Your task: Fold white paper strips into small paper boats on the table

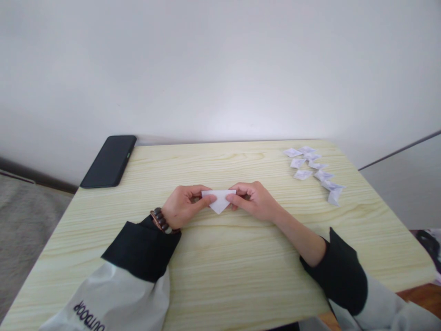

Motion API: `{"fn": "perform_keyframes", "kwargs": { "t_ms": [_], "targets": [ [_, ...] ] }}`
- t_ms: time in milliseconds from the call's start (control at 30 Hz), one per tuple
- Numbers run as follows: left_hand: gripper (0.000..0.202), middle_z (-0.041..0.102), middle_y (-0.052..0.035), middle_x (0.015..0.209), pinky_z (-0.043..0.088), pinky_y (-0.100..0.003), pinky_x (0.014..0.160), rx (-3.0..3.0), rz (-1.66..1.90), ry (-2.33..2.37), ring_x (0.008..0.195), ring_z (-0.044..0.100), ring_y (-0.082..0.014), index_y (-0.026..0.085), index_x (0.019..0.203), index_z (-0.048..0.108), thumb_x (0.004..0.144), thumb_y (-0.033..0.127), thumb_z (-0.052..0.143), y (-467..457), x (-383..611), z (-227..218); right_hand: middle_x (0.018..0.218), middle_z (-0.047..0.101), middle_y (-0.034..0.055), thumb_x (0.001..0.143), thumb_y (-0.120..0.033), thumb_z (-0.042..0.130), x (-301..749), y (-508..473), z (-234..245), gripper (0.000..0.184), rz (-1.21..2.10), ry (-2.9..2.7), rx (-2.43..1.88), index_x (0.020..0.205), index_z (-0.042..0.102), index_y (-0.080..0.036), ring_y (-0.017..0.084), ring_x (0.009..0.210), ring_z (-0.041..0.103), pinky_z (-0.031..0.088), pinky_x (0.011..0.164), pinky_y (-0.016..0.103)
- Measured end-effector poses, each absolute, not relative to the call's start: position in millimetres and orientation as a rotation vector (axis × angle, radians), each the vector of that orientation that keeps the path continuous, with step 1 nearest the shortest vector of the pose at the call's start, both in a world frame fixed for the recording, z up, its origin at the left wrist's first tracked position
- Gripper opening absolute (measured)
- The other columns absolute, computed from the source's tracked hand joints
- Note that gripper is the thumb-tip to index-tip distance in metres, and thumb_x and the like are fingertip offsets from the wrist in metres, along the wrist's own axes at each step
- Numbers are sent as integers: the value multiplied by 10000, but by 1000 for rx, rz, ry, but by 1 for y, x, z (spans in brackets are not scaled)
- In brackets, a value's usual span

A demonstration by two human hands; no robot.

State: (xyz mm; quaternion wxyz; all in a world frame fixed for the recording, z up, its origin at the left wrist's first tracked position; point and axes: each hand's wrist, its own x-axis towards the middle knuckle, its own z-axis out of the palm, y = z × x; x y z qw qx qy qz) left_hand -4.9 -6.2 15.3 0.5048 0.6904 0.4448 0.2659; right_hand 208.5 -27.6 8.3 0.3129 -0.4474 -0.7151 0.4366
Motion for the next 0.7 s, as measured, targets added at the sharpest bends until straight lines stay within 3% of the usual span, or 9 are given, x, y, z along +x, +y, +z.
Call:
{"fn": "perform_keyframes", "kwargs": {
  "t_ms": [333,467,700],
  "targets": [
    [203,691,-29,811,493,-247,669,1985,971,1024,733,611,-146,190,793,700,761,386,656,1,-9,13,754,679,22,844,-338,595,211,-24,0,173,856,-1823,-1102,846,674,-184,104,562,631,494,548,206],
    [144,671,-32,823,498,-234,647,2188,1085,1014,715,603,-127,204,801,705,811,313,611,1,-11,13,852,705,29,866,-299,566,213,-23,-3,136,656,-1922,-1079,883,675,-219,139,733,665,537,660,245],
    [184,657,-54,886,491,-255,707,2594,914,989,802,602,-146,217,905,722,854,226,545,4,-16,0,976,666,58,860,-170,549,219,-15,-6,145,313,-2215,-984,883,687,-207,175,911,592,477,826,336]
  ]
}}
